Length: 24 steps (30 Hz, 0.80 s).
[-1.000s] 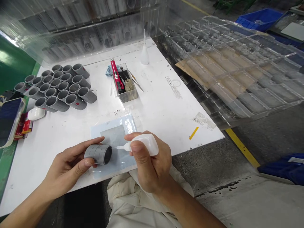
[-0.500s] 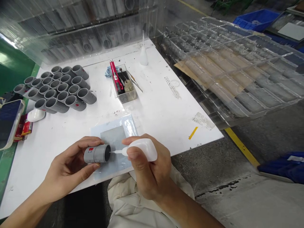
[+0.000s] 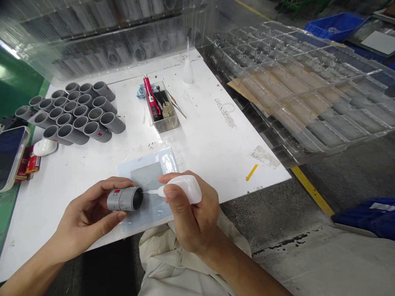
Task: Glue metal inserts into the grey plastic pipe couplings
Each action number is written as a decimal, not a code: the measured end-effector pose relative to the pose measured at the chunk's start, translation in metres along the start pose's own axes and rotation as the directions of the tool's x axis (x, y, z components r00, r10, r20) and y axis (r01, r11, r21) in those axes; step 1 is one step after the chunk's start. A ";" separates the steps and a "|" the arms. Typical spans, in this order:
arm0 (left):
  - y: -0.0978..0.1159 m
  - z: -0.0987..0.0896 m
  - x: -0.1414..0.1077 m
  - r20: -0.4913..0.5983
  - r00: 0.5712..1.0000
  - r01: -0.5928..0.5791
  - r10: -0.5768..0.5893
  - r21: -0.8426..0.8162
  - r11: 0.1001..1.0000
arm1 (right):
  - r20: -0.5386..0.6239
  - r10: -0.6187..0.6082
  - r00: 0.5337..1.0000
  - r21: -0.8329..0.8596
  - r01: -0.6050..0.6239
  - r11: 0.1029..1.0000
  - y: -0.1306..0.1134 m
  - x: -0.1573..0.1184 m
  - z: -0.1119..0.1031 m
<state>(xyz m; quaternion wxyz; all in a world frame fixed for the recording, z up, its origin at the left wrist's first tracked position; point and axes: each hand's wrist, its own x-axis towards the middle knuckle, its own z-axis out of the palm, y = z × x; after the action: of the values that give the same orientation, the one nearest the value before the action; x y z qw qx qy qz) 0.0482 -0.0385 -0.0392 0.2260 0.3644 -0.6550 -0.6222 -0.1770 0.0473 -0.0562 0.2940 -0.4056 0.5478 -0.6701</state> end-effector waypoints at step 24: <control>0.001 0.000 0.000 -0.012 1.000 -0.008 0.008 0.010 1.000 | 0.025 0.030 0.999 -0.033 -0.029 0.999 -0.003 0.003 0.000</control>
<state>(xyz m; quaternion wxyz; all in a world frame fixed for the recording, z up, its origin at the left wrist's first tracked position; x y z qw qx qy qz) 0.0481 -0.0386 -0.0385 0.2306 0.3669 -0.6582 -0.6157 -0.1783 0.0459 -0.0523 0.3043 -0.4106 0.5608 -0.6515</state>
